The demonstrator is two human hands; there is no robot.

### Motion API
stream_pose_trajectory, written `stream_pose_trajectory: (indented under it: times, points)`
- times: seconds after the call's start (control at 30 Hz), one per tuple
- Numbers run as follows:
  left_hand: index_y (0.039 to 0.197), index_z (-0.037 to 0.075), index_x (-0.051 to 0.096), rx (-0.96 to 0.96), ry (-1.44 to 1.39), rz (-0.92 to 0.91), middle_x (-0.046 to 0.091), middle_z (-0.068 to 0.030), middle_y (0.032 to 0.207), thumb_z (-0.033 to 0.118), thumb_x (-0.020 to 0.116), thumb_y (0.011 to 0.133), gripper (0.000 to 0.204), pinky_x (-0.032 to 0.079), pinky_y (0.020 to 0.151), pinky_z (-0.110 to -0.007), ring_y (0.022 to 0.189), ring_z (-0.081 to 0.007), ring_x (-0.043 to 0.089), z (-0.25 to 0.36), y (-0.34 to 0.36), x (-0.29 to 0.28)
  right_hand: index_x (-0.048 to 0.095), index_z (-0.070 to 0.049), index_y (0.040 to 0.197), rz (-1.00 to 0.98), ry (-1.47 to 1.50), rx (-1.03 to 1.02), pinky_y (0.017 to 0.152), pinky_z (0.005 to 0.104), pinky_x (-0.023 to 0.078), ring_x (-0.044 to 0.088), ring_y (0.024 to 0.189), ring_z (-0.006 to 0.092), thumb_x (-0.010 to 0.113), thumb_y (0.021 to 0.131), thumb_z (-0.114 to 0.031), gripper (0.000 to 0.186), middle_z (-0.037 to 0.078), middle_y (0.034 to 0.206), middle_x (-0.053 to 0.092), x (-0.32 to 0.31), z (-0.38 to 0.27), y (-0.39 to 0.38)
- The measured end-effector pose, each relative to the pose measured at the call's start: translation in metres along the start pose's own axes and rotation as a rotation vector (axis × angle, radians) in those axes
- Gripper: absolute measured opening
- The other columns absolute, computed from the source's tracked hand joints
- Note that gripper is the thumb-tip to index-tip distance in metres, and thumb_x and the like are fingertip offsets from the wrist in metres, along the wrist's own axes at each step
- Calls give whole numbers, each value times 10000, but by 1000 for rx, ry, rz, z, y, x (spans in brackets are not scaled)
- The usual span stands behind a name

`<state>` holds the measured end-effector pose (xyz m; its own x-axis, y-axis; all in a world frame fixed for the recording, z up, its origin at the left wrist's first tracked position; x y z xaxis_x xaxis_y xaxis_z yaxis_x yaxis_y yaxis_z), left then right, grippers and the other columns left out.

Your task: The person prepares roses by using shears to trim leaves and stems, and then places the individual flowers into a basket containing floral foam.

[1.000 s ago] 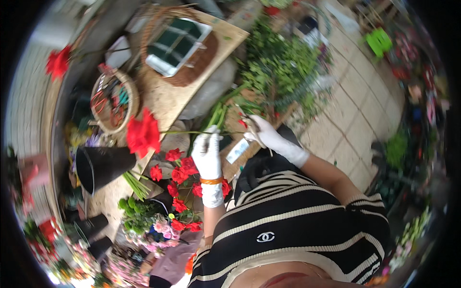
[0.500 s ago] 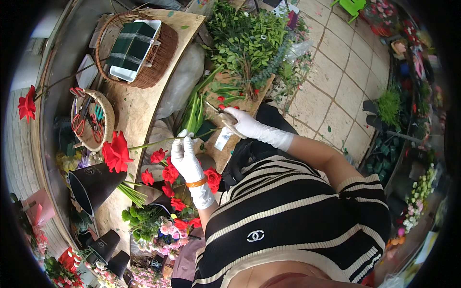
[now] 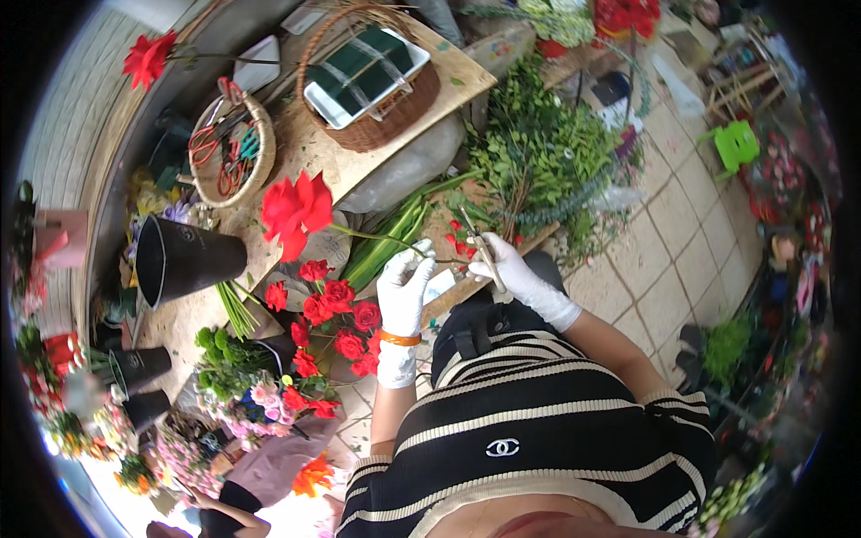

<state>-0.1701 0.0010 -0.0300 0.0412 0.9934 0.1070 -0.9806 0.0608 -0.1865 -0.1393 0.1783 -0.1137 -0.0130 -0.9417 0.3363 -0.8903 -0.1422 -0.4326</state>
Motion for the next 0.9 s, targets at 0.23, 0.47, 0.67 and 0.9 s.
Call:
stream_pose_trajectory:
  times: [0.23,0.47,0.67,0.9]
  points:
    - [1127,-25,599,-28,-70,75,656,-83,1018,-21,598,849,278,512,777,-254,886,-129,628,-3,12,62,449,-41,1218,-124,-44,-12,605,242,521,647,728,178,650,812,-46,453,50,853,545,-57,-26,18]
    - [1089,-17,615,-67,-92,138,665,-68,953,35,584,878,221,501,748,-251,824,-125,621,-19,26,151,481,-22,1157,-197,-53,-7,627,244,485,572,682,109,692,784,-51,430,7,820,537,-139,-58,32]
    - [1039,-31,633,-19,21,356,661,-65,909,11,586,867,182,508,701,-246,786,-119,613,-19,28,188,458,-23,1193,-139,143,16,621,270,517,630,770,172,639,793,14,441,56,847,593,-217,-77,43]
    - [1021,-40,632,92,14,730,658,-94,912,26,621,858,176,521,739,-263,795,-139,620,-2,1,159,473,-54,1209,-12,19,89,672,289,549,657,808,237,630,810,-17,431,90,891,618,-342,-86,70]
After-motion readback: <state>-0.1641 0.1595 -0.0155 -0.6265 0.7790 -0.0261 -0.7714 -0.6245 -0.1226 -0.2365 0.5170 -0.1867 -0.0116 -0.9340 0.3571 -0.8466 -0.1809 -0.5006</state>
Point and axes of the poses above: each hand's wrist, its own y-axis towards the middle knuckle, its own x-axis out of the palm, z = x × y, the point moved 8 cm from there along y, towards the middle knuckle
